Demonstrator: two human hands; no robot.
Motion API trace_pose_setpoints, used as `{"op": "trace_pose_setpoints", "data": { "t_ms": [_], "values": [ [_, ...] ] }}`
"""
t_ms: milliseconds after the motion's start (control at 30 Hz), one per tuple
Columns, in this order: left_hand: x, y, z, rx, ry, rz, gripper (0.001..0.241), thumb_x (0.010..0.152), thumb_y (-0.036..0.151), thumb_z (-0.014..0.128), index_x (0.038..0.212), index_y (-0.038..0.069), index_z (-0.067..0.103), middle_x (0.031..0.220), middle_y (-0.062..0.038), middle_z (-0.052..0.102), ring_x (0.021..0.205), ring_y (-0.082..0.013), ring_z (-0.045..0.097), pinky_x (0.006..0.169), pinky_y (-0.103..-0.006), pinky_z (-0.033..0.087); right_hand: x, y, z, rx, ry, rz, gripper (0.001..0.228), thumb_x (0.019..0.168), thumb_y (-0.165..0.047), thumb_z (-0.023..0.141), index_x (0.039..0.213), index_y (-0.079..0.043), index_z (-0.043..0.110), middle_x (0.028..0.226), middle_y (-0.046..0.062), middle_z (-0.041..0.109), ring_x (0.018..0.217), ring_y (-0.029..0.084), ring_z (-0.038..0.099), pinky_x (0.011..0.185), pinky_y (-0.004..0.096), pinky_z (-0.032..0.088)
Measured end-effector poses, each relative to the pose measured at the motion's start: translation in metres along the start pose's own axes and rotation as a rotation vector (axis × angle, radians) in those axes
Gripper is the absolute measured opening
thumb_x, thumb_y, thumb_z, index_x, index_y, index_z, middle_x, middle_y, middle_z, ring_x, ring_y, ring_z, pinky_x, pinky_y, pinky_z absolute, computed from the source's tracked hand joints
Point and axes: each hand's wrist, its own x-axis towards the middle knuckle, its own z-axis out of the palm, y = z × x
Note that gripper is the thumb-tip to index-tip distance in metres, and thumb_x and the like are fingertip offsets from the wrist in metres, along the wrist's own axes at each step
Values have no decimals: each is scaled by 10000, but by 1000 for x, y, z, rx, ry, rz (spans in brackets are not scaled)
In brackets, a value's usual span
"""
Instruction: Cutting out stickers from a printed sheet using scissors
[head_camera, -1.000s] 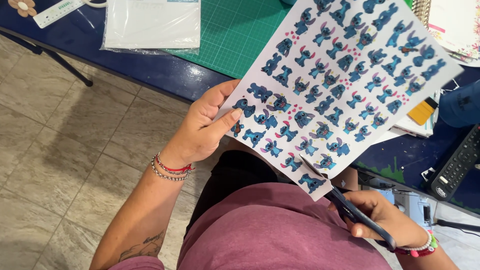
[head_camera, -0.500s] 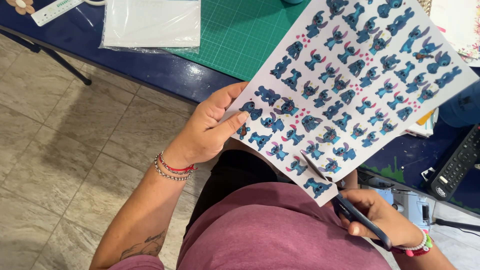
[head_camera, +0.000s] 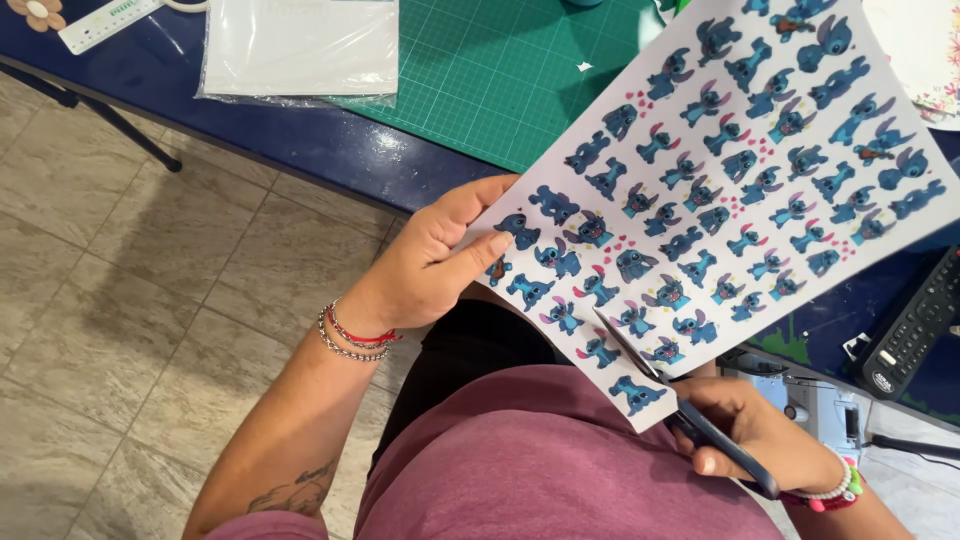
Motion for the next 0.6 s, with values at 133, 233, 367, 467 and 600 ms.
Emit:
{"op": "trace_pose_setpoints", "data": {
  "t_ms": [133,233,367,467,600],
  "values": [
    [0,-1,-1,15,-4,24,424,1096,79,508,1517,65,458,1463,-32,577,1323,-140,576,1179,-316,478,-3,9,-5,27,34,36,700,707,-633,865,953,21,822,643,14,641,552,119,512,488,279,363],
    [1,1,-1,19,-12,-3,428,1088,93,511,1512,58,463,1450,-46,585,1293,-145,597,1144,-313,504,-4,11,-8,-182,82,26,764,682,-683,807,1108,-56,907,614,-30,578,713,169,477,677,313,364],
    [2,1,0,2,-24,3,431,1086,71,510,1514,40,462,1468,-58,567,1298,-142,585,1126,-302,502,-2,3,-6,-28,29,17,598,711,-624,871,684,-59,675,630,6,553,586,138,431,533,297,286],
    [2,-1,4,-34,-54,-6,444,1091,75,499,1528,30,438,1491,-71,546,1326,-153,567,1145,-312,487,2,-4,-3,28,11,25,651,703,-672,860,713,-39,707,628,27,614,547,135,480,498,288,319],
    [2,-1,5,-53,-68,-18,458,1095,64,483,1545,32,408,1532,-80,513,1390,-175,538,1200,-336,468,0,11,-8,-21,45,48,606,664,-616,889,740,-34,735,640,11,658,560,116,512,487,277,360]
  ]
}}
